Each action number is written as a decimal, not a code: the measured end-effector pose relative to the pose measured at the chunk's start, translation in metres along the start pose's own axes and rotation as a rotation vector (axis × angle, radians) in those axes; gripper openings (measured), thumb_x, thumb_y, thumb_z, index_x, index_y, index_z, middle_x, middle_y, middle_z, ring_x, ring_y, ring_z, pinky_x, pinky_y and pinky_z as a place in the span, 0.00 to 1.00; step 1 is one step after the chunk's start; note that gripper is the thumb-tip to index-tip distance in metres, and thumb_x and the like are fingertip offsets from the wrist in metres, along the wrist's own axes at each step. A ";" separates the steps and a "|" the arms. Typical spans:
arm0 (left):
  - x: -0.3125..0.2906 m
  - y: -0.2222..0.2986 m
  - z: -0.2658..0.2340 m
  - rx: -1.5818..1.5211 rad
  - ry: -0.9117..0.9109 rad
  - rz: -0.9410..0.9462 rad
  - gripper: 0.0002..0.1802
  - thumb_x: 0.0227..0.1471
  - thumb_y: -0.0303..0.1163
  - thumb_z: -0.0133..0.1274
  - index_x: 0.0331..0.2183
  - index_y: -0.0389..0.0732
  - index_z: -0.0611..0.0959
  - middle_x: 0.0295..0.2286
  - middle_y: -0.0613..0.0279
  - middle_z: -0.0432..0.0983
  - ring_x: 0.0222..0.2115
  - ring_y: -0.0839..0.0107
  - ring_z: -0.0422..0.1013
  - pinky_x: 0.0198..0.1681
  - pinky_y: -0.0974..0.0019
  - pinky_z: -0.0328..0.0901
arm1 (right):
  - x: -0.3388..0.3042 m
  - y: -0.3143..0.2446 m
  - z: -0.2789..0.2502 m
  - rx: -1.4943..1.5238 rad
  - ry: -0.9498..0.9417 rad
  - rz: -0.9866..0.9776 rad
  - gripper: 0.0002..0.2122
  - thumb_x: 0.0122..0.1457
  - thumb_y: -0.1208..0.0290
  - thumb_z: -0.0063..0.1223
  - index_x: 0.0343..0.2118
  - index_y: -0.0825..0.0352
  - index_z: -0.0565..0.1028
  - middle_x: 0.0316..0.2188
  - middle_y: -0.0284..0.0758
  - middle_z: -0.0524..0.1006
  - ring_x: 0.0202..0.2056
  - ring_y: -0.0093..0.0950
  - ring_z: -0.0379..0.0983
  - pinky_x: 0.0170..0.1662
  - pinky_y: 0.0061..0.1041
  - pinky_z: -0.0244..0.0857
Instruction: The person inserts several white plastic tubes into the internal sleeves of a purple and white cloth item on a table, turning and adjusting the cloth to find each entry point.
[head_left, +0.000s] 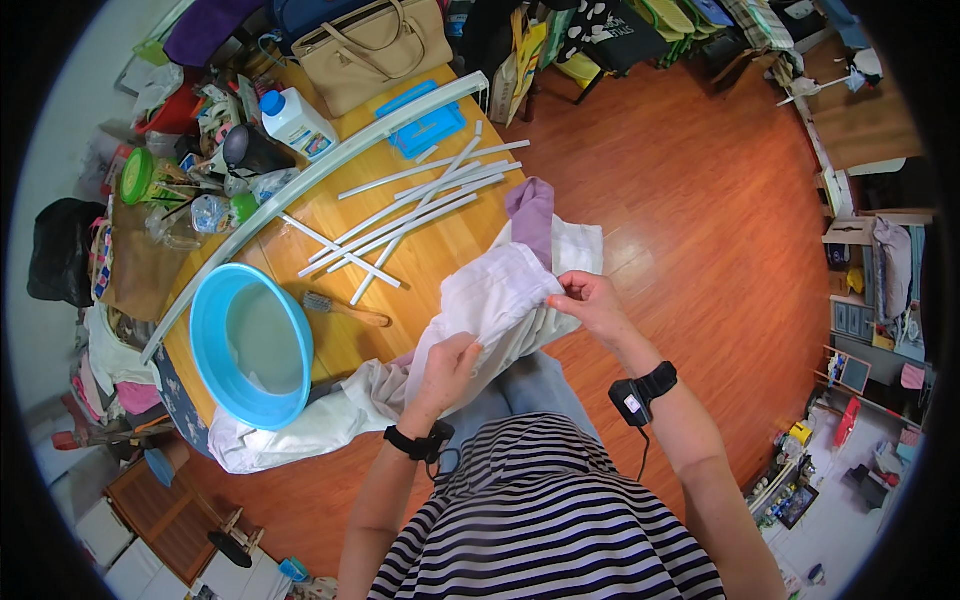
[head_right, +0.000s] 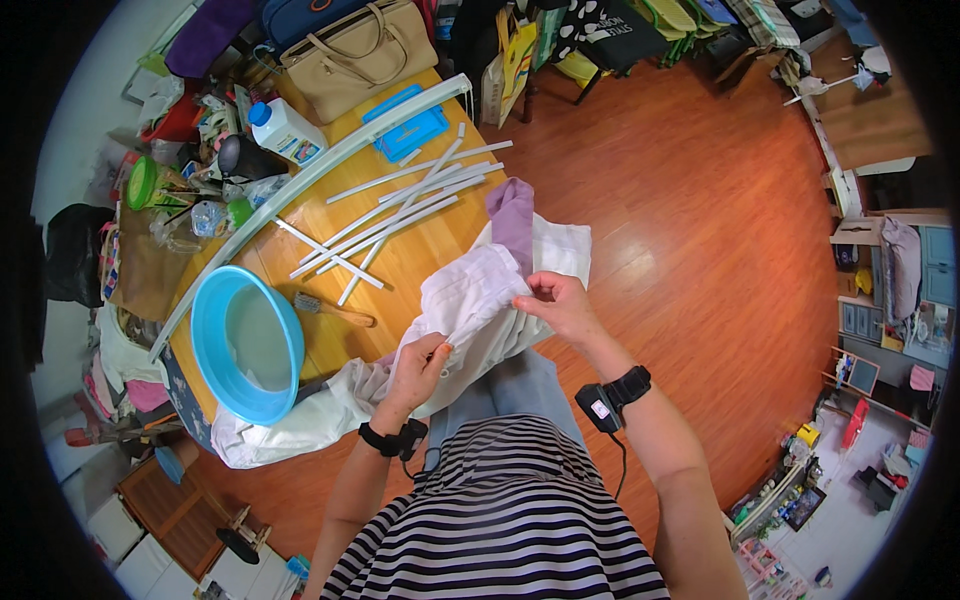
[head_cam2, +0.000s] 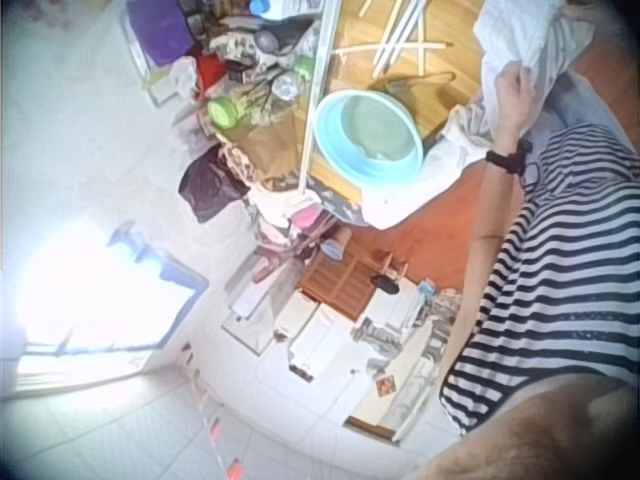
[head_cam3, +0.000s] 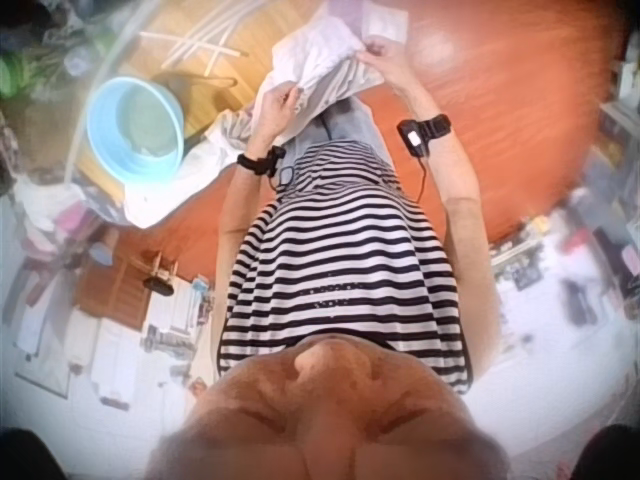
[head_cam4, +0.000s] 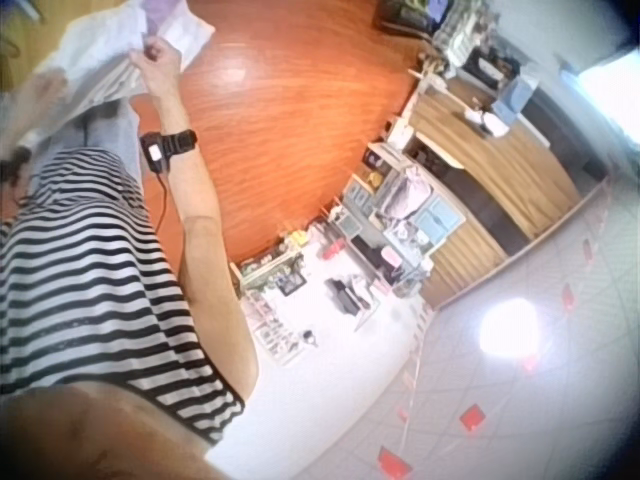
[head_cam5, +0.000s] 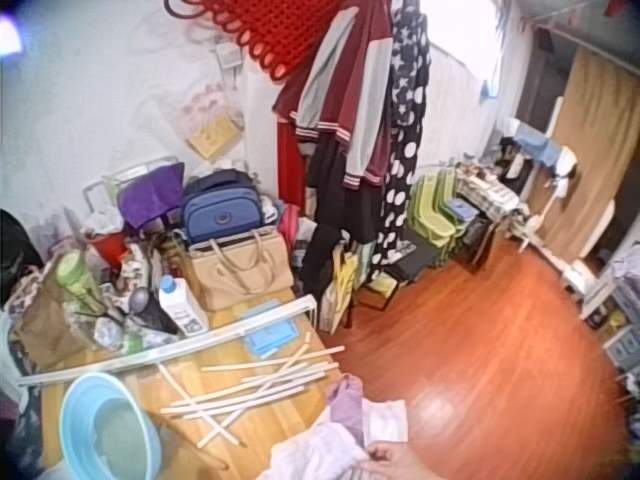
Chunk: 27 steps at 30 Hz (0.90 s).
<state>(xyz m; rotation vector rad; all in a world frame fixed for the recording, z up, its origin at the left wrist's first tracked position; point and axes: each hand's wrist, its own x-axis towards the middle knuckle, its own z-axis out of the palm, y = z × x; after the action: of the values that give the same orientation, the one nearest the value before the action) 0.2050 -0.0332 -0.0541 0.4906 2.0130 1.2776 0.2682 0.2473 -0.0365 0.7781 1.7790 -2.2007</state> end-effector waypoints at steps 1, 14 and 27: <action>0.000 0.000 -0.001 -0.005 -0.009 0.017 0.10 0.60 0.30 0.51 0.32 0.32 0.79 0.24 0.47 0.72 0.24 0.56 0.70 0.31 0.60 0.65 | -0.001 -0.002 0.001 -0.026 0.000 0.009 0.09 0.57 0.77 0.62 0.40 0.71 0.79 0.35 0.28 0.80 0.37 0.15 0.74 0.42 0.17 0.68; 0.002 0.003 -0.008 -0.145 -0.045 0.005 0.11 0.57 0.26 0.56 0.41 0.31 0.83 0.30 0.59 0.80 0.32 0.76 0.74 0.37 0.73 0.69 | 0.000 -0.015 0.015 -0.184 0.005 0.043 0.10 0.55 0.69 0.67 0.32 0.72 0.82 0.24 0.23 0.77 0.28 0.12 0.68 0.31 0.17 0.63; -0.001 0.000 0.000 -0.302 0.004 -0.102 0.06 0.58 0.26 0.55 0.37 0.33 0.82 0.29 0.63 0.78 0.32 0.77 0.74 0.37 0.72 0.69 | 0.001 -0.003 0.025 -0.210 0.047 -0.016 0.09 0.53 0.71 0.68 0.30 0.73 0.81 0.24 0.25 0.77 0.27 0.13 0.68 0.31 0.19 0.64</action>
<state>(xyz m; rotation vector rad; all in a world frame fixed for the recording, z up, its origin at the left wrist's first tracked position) 0.2062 -0.0341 -0.0541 0.2384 1.7811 1.4856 0.2593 0.2240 -0.0306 0.7754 2.0043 -1.9779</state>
